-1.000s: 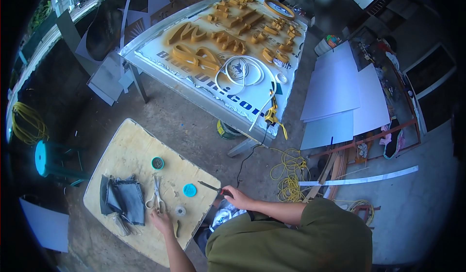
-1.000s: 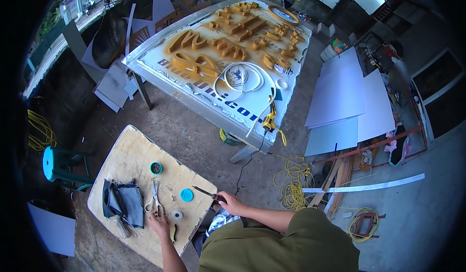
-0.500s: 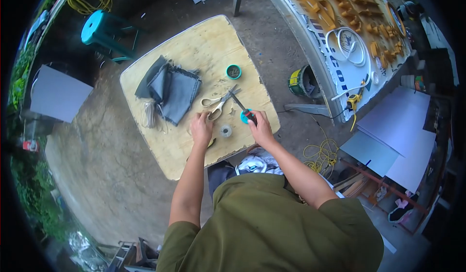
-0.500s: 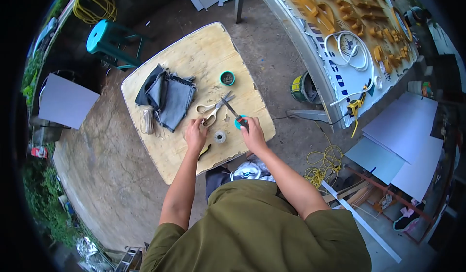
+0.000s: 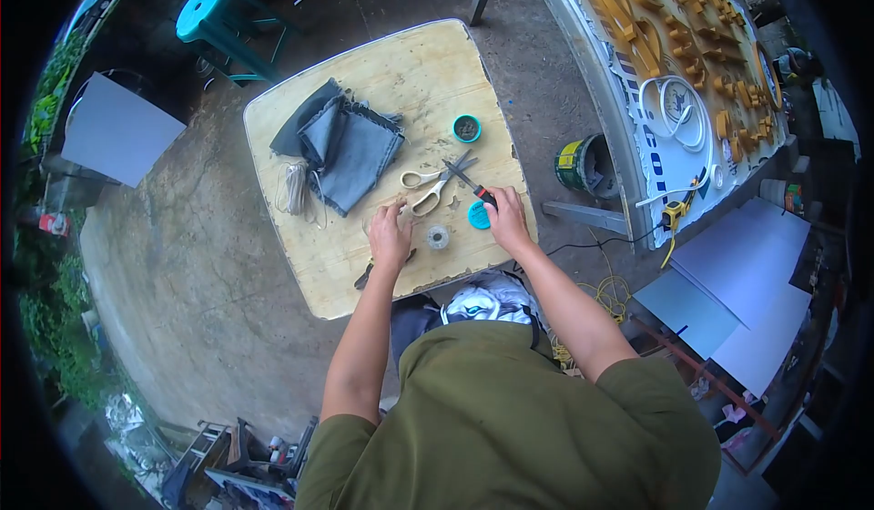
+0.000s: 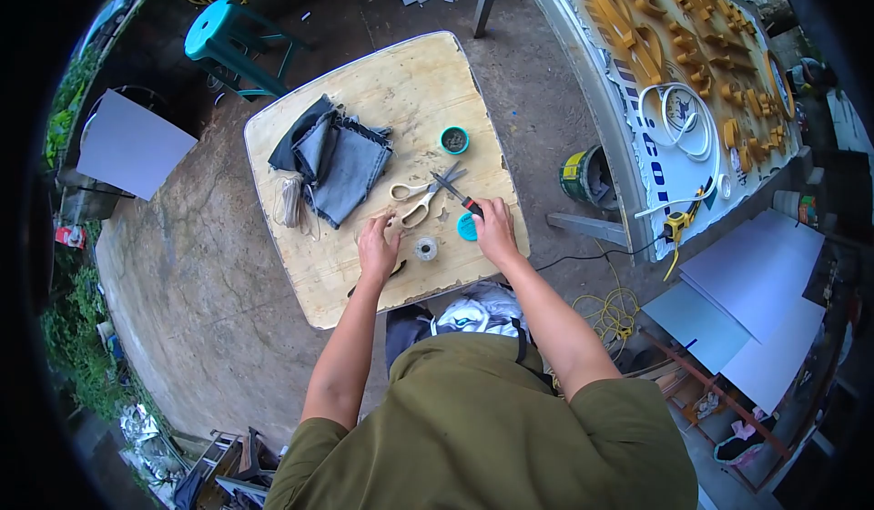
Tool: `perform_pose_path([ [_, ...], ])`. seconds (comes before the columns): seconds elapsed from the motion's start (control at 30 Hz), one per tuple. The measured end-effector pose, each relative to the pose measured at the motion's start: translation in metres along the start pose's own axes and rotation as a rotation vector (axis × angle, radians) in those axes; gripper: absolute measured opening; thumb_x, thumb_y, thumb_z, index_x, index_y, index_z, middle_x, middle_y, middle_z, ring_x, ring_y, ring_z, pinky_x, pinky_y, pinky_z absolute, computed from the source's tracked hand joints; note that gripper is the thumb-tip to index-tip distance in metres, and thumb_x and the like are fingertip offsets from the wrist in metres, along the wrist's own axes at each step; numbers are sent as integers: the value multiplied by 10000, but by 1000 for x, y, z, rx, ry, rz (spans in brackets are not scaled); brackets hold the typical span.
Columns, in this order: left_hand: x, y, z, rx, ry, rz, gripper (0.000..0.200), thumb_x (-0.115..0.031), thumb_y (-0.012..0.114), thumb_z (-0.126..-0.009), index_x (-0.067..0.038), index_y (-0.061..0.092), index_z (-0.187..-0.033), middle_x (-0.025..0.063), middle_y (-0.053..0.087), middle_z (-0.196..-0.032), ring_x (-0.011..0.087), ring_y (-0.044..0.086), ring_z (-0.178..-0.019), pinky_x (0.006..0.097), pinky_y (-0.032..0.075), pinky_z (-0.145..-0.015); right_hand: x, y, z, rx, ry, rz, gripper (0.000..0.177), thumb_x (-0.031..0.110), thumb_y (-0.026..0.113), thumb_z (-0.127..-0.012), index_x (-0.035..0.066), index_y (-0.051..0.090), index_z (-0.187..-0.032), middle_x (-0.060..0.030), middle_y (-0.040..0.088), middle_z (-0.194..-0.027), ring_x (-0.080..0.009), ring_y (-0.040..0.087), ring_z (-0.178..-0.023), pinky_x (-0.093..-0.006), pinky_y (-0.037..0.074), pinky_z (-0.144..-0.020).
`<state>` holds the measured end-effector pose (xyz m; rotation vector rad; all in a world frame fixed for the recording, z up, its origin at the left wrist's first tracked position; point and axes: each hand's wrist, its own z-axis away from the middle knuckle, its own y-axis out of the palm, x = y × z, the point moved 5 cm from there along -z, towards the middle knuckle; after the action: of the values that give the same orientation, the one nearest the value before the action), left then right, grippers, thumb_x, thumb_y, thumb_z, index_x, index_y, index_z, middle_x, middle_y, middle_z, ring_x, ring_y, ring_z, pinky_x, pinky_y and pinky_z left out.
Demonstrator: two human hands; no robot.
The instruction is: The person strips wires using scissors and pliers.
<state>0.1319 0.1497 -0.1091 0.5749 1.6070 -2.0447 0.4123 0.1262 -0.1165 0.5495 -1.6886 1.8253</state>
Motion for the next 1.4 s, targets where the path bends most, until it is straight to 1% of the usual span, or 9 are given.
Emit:
perform_pose_path([
  [0.27,2,-52,38,-147,99,-43,322,-83,733,-892,-109,692,-1211,108,680,-1065,310,650,-1040,434,477,-880,-6,-3,-11,23,-20,54,401,103,717,-916,57,609,-1299,-173,575,-1153,-395,552,-1127,-487,443,-987],
  [0.5,5,-73,64,-196,12,-19,303,-58,719,-887,-84,698,-1188,127,676,-1035,319,650,-1005,439,487,-885,-11,-7,-11,6,-50,80,559,160,803,-855,66,580,-1358,-161,561,-1212,-377,537,-1163,-481,432,-1022],
  [0.73,9,-102,111,-246,-84,57,367,-65,706,-903,-20,655,-1264,195,675,-1104,385,631,-1051,482,478,-964,-8,-22,-7,-94,-28,-10,479,189,782,-856,30,612,-1274,-188,600,-1237,-397,561,-1186,-492,447,-1036],
  [0.8,18,-109,134,-276,-158,7,430,-77,680,-930,-1,608,-1347,209,664,-1196,392,621,-1122,468,461,-1013,15,-35,-6,-127,-126,-79,426,152,754,-862,36,618,-1250,-180,599,-1192,-384,566,-1165,-479,458,-1016],
  [0.93,33,-117,168,-256,-376,201,367,-154,563,-1028,15,543,-1353,198,647,-1148,309,600,-1083,421,443,-1012,67,-53,-7,-31,-187,-136,391,147,730,-872,70,602,-1234,-140,567,-1187,-353,557,-1182,-471,452,-1018],
  [1.03,29,-120,186,-195,-459,306,583,-293,710,-997,101,549,-1395,337,594,-1349,401,567,-1240,483,422,-1113,112,-65,-5,15,-325,-120,394,134,702,-882,70,578,-1251,-151,535,-1222,-361,530,-1210,-481,434,-1038],
  [1.2,19,-129,215,-154,-407,300,495,-235,630,-1019,122,560,-1355,335,612,-1304,416,590,-1182,475,452,-1068,156,-64,20,69,-385,-196,357,107,663,-906,74,568,-1248,-150,527,-1220,-365,523,-1231,-483,417,-1057],
  [1.3,47,-128,247,-269,-374,331,410,-185,587,-1030,122,600,-1302,331,636,-1263,402,601,-1167,471,454,-1069,171,-42,56,105,-415,-179,342,98,661,-901,80,571,-1230,-147,533,-1212,-361,533,-1216,-485,426,-1040],
  [1.4,116,-119,309,-413,-349,485,361,-169,552,-1032,102,646,-1252,295,670,-1213,398,604,-1143,483,464,-1059,203,5,107,303,-527,-125,360,109,673,-899,76,563,-1240,-154,549,-1213,-366,545,-1195,-494,437,-1029],
])
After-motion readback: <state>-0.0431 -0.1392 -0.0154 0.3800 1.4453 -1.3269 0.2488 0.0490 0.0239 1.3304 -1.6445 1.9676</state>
